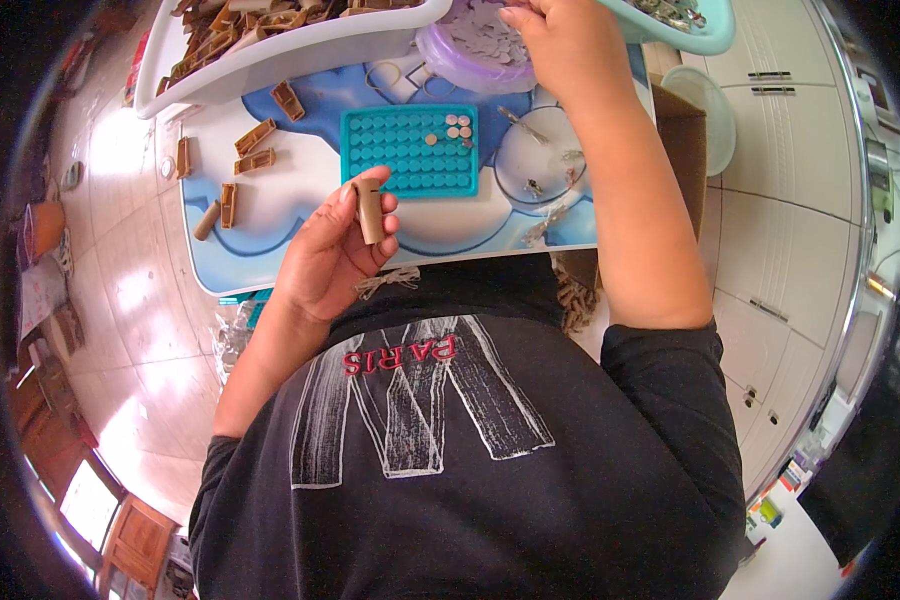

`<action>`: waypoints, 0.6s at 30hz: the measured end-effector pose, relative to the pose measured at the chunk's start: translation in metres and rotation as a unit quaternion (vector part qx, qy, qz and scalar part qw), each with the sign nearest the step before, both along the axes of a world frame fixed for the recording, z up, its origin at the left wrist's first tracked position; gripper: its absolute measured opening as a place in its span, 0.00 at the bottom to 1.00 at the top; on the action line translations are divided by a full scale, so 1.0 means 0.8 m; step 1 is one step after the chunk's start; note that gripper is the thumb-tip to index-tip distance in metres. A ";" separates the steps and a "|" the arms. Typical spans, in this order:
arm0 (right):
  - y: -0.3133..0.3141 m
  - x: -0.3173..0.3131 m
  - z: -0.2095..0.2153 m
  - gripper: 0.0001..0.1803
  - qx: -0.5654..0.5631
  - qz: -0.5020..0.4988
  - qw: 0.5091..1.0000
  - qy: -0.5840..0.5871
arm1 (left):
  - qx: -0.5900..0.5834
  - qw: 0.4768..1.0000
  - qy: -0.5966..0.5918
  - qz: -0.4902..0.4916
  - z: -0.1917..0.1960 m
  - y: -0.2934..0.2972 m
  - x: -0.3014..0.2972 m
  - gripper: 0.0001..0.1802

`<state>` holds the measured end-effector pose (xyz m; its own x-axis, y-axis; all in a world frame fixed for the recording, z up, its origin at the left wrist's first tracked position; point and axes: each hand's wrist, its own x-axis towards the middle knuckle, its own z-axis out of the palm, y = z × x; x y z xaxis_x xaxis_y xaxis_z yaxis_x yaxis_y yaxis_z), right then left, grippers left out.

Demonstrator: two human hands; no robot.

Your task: The person assembles small plastic components by hand, inserting circular inserts into rectangular tubes.

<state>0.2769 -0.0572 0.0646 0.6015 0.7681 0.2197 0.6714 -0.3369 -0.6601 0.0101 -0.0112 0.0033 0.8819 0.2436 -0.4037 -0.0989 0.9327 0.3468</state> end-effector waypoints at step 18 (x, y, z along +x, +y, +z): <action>-0.060 -0.146 -0.038 0.07 0.154 0.181 0.968 0.077 | 0.056 0.998 0.023 0.006 0.002 -0.001 0.005 0.21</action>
